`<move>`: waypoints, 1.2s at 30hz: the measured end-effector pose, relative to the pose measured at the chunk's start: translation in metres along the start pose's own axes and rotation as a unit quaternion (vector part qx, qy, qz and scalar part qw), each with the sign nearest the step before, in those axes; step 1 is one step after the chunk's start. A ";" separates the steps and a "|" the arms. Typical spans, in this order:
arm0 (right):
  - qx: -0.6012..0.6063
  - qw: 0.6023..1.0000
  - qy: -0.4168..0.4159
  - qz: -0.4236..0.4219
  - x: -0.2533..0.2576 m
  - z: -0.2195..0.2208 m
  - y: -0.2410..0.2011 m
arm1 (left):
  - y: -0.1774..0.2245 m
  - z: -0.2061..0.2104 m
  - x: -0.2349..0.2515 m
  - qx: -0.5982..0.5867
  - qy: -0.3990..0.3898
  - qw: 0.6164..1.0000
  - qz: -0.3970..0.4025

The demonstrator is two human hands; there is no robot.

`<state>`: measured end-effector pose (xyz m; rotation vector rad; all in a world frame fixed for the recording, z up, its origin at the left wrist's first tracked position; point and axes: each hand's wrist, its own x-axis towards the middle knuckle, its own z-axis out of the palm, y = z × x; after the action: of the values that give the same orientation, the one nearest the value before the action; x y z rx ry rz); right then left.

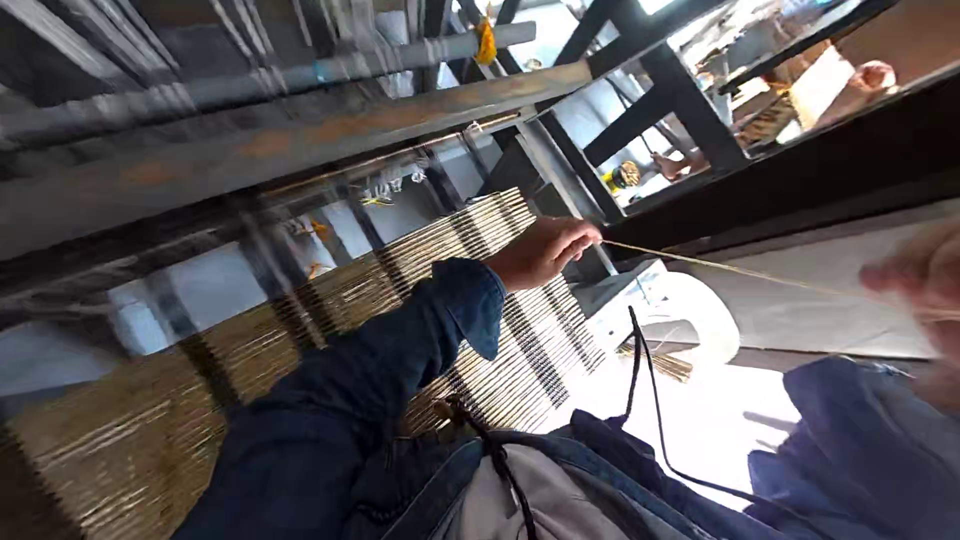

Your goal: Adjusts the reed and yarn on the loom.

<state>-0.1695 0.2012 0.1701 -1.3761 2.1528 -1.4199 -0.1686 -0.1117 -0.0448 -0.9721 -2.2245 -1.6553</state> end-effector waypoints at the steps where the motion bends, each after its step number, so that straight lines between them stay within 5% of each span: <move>1: 0.059 0.996 0.048 -0.046 0.006 0.010 0.016 | -0.003 0.006 -0.001 -0.057 -0.028 0.998 -0.023; 4: 0.215 0.959 0.171 -0.069 0.050 0.053 0.060 | -0.019 0.013 -0.017 -0.145 -0.024 0.985 -0.088; 6: 0.312 0.942 0.126 -0.001 0.080 0.062 0.102 | -0.035 0.001 -0.035 -0.120 0.066 0.981 -0.139; 10: -0.004 0.976 0.006 0.220 0.151 0.106 0.188 | -0.065 -0.060 -0.062 -0.012 0.321 0.899 -0.296; 14: -0.240 0.940 -0.124 0.207 0.220 0.185 0.240 | -0.090 -0.106 -0.062 -0.023 0.401 0.830 -0.387; 18: -0.387 0.900 -0.035 0.198 0.263 0.245 0.239 | -0.099 -0.114 -0.055 -0.086 0.423 0.811 -0.394; 22: -0.404 0.868 -0.078 0.278 0.272 0.261 0.234 | -0.108 -0.106 -0.052 -0.161 0.437 0.802 -0.373; 26: -0.328 0.893 -0.104 0.290 0.279 0.264 0.245 | -0.103 -0.116 -0.052 -0.267 0.435 0.765 -0.394; 30: -0.213 0.939 -0.036 0.268 0.278 0.263 0.260 | -0.106 -0.128 -0.051 -0.329 0.378 0.750 -0.432; 36: -0.200 0.947 -0.004 0.250 0.276 0.271 0.257 | -0.105 -0.139 -0.048 -0.388 0.355 0.717 -0.457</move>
<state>-0.3012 -0.1563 -0.0950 -0.8237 2.6295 -0.8178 -0.2257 -0.2730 -0.1024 0.8636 -1.4122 -2.7718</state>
